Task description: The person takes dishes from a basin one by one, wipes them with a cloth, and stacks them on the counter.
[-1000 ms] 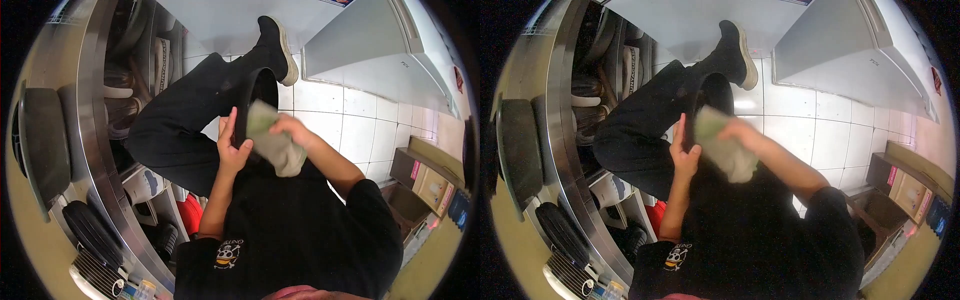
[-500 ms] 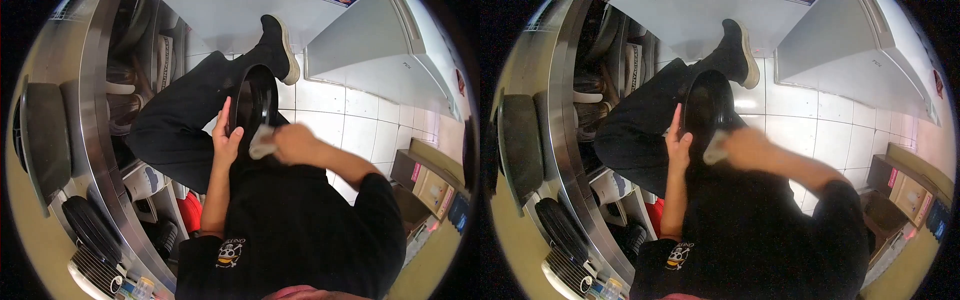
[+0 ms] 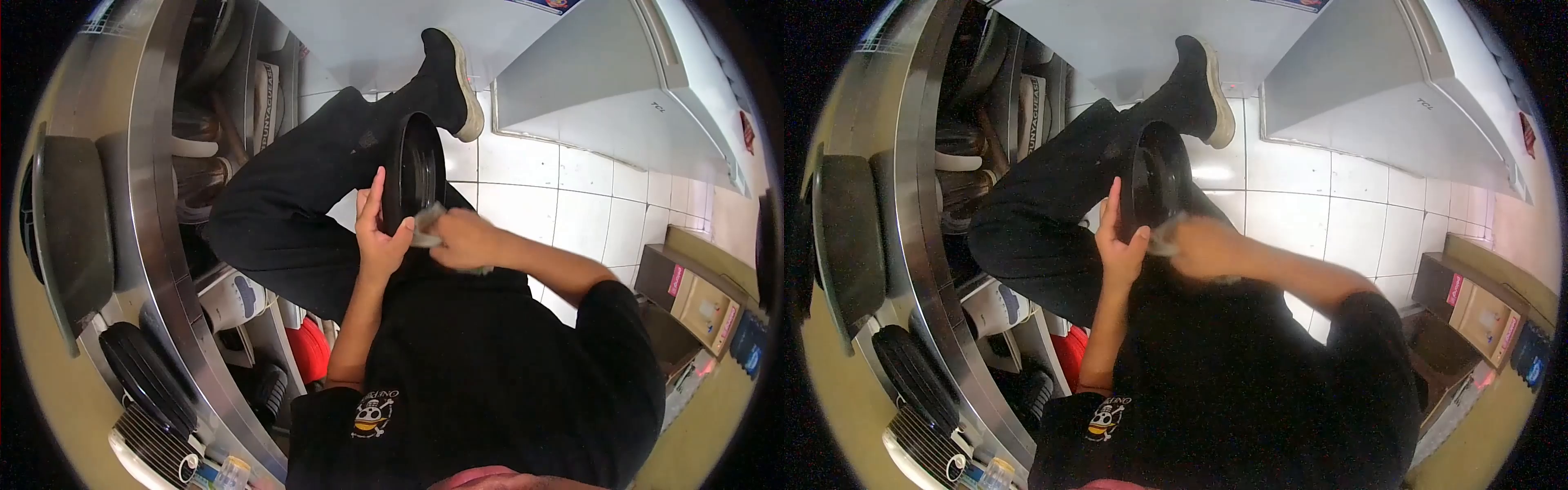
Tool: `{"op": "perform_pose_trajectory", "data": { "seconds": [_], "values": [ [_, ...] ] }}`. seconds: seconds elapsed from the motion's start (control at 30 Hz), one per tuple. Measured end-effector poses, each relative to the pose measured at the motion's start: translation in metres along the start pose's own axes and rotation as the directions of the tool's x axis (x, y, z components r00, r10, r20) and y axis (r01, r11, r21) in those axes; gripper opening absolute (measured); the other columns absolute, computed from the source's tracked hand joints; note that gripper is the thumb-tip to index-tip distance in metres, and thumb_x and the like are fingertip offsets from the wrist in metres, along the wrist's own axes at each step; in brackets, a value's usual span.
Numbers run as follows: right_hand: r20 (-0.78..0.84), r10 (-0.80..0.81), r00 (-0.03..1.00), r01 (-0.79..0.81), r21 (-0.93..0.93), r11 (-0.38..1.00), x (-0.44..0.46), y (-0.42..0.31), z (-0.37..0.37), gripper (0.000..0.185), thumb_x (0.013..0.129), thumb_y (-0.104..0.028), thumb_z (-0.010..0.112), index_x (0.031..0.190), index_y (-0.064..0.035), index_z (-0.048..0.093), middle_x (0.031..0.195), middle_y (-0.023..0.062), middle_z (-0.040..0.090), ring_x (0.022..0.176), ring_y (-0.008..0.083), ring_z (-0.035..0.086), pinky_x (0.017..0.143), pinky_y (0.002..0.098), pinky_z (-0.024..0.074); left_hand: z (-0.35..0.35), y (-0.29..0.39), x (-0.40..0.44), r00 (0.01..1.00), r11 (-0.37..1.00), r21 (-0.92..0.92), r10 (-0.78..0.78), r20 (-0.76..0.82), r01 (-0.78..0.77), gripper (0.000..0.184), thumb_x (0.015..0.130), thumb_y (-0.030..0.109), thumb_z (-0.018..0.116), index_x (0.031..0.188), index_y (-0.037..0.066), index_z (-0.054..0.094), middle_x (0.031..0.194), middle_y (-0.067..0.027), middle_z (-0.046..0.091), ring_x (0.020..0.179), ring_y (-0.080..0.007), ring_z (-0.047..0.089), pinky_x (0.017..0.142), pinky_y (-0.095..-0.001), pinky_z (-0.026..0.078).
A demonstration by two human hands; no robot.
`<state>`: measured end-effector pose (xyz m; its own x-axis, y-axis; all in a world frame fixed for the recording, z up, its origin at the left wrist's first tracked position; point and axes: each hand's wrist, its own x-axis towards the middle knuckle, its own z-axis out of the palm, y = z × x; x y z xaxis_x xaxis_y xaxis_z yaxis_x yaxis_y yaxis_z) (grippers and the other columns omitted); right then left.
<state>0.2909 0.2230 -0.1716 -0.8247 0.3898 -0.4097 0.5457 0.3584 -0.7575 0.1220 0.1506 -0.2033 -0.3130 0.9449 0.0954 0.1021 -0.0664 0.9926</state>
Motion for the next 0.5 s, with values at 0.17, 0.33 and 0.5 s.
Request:
{"op": "perform_pose_trajectory", "data": {
  "seconds": [0.17, 0.33, 0.5],
  "values": [
    [0.062, 0.039, 0.997, -0.071, 0.701, 0.71, 0.017, 0.037, 0.027, 0.018, 0.076, -0.015, 0.061, 0.081, 0.0008, 0.067, 0.081, 0.0141, 0.066, 0.072, 0.0235, 0.063, 0.068, 0.0356, 0.0487, -0.013, 0.001, 0.0, 0.996, 1.0, -0.03, 0.0, 0.09, 0.003, 0.076, 0.079, 0.024, 0.068, 0.143, -0.005, 0.037, 0.111, -0.0076, 0.048, 0.105, -0.0189, 0.049, 0.096, -0.0295, 0.037],
    [-0.01, 0.402, 0.916, 0.114, 0.965, -0.236, 0.024, 0.017, -0.03, 0.02, 0.082, -0.015, 0.056, 0.092, -0.0028, 0.068, 0.098, 0.0133, 0.066, 0.083, 0.0268, 0.063, 0.079, 0.0364, 0.0504, -0.01, -0.006, -0.006, 0.992, 0.994, -0.051, 0.097, 0.077, -0.094, 0.076, 0.074, 0.019, 0.072, 0.139, -0.006, 0.041, 0.101, -0.0069, 0.044, 0.092, -0.0162, 0.044, 0.084, -0.0261, 0.037],
    [-0.642, 0.389, 0.66, 0.321, 0.71, 0.627, 0.061, 0.06, 0.013, 0.027, 0.081, -0.018, 0.06, 0.103, -0.0036, 0.062, 0.088, 0.0081, 0.067, 0.078, 0.0166, 0.063, 0.072, 0.0316, 0.0524, -0.002, -0.006, -0.004, 0.992, 0.99, -0.073, 0.121, 0.038, -0.118, 0.077, 0.075, 0.014, 0.07, 0.142, -0.006, 0.036, 0.107, -0.008, 0.045, 0.098, -0.0173, 0.046, 0.089, -0.0265, 0.038]
  ]
}}
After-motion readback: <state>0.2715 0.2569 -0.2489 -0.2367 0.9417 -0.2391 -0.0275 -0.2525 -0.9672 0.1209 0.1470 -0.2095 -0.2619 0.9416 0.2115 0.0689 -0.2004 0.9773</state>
